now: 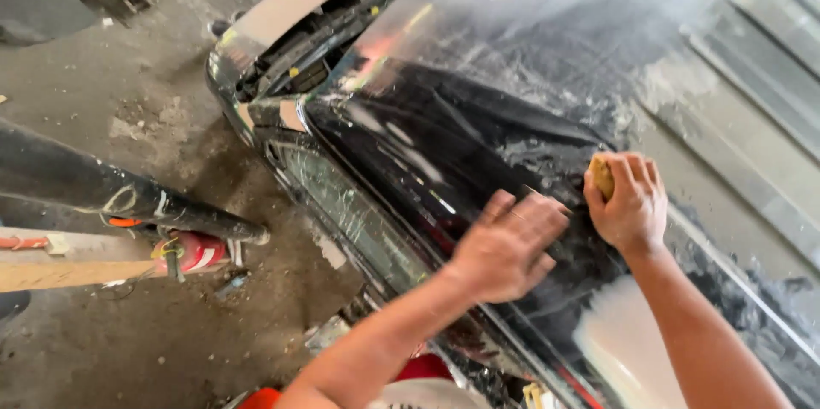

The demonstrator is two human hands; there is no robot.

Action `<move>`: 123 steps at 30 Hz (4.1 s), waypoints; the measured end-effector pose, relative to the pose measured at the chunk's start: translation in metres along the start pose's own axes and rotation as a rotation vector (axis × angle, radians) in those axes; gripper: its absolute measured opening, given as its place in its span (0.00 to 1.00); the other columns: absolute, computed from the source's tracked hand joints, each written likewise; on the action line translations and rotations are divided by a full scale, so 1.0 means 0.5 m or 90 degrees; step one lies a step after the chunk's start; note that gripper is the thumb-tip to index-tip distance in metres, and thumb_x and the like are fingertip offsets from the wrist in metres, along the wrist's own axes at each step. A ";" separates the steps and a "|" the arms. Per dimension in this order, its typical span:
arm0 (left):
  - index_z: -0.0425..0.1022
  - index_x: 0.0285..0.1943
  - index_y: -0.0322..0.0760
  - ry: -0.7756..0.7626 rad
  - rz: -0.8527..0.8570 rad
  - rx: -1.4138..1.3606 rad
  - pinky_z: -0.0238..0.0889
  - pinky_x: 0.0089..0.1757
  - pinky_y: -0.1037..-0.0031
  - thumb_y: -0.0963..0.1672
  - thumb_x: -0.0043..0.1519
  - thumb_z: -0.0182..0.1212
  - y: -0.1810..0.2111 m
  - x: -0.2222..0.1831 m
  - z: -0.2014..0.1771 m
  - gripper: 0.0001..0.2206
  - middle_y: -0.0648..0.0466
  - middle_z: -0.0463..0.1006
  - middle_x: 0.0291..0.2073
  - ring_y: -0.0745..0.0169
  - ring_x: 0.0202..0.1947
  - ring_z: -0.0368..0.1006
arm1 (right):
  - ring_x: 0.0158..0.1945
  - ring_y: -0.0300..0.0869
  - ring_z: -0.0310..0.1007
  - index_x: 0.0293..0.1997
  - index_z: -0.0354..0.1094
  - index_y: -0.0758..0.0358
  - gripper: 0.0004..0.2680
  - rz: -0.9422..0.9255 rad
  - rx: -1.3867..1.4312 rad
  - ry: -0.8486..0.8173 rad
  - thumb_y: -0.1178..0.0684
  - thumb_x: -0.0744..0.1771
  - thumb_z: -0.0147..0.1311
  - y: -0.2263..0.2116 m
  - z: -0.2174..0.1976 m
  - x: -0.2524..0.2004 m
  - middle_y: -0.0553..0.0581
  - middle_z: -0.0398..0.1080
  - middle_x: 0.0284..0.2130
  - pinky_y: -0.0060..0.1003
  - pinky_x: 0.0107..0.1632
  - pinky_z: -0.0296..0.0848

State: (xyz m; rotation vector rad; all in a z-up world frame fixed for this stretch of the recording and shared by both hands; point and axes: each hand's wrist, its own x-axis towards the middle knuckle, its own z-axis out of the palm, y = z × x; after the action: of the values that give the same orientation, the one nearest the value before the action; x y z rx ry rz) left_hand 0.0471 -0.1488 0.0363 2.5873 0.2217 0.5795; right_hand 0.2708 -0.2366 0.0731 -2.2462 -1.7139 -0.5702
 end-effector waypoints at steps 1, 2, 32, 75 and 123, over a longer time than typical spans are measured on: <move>0.57 0.75 0.48 0.009 0.003 0.006 0.31 0.68 0.54 0.54 0.66 0.39 -0.100 0.031 -0.054 0.27 0.57 0.56 0.75 0.59 0.76 0.46 | 0.45 0.58 0.66 0.50 0.69 0.63 0.08 -0.006 -0.003 0.009 0.54 0.68 0.55 0.012 0.004 0.023 0.63 0.69 0.44 0.52 0.47 0.70; 0.60 0.71 0.42 0.084 -0.076 0.068 0.40 0.64 0.50 0.52 0.62 0.47 -0.182 0.034 -0.109 0.27 0.51 0.61 0.69 0.51 0.71 0.52 | 0.46 0.57 0.67 0.50 0.69 0.61 0.08 0.015 -0.008 -0.007 0.53 0.68 0.55 0.012 0.007 0.013 0.61 0.69 0.44 0.52 0.44 0.71; 0.45 0.78 0.40 0.516 -0.507 -0.100 0.30 0.69 0.46 0.48 0.71 0.41 -0.303 -0.029 0.022 0.26 0.47 0.48 0.77 0.49 0.78 0.40 | 0.49 0.60 0.67 0.51 0.70 0.66 0.08 -0.004 -0.067 -0.006 0.53 0.71 0.57 0.031 0.034 -0.027 0.65 0.69 0.47 0.55 0.43 0.71; 0.28 0.77 0.35 0.637 -0.637 -0.545 0.19 0.69 0.65 0.48 0.69 0.37 -0.065 -0.059 0.013 0.31 0.49 0.26 0.77 0.55 0.77 0.21 | 0.52 0.57 0.67 0.52 0.71 0.62 0.07 0.032 -0.069 -0.019 0.52 0.71 0.56 0.035 0.038 -0.017 0.61 0.69 0.47 0.55 0.42 0.72; 0.35 0.80 0.40 0.555 -0.429 -0.265 0.28 0.71 0.43 0.49 0.72 0.37 0.124 -0.096 0.229 0.28 0.44 0.38 0.79 0.43 0.80 0.35 | 0.45 0.59 0.66 0.52 0.73 0.69 0.06 -0.132 -0.035 0.042 0.57 0.72 0.55 0.043 0.030 -0.016 0.66 0.68 0.44 0.53 0.47 0.69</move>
State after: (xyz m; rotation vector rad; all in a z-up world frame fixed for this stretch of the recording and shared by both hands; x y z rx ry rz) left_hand 0.0575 -0.2625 -0.0420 1.5705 1.0627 1.2656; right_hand 0.2921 -0.2429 0.0569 -2.0739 -1.9327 -0.7364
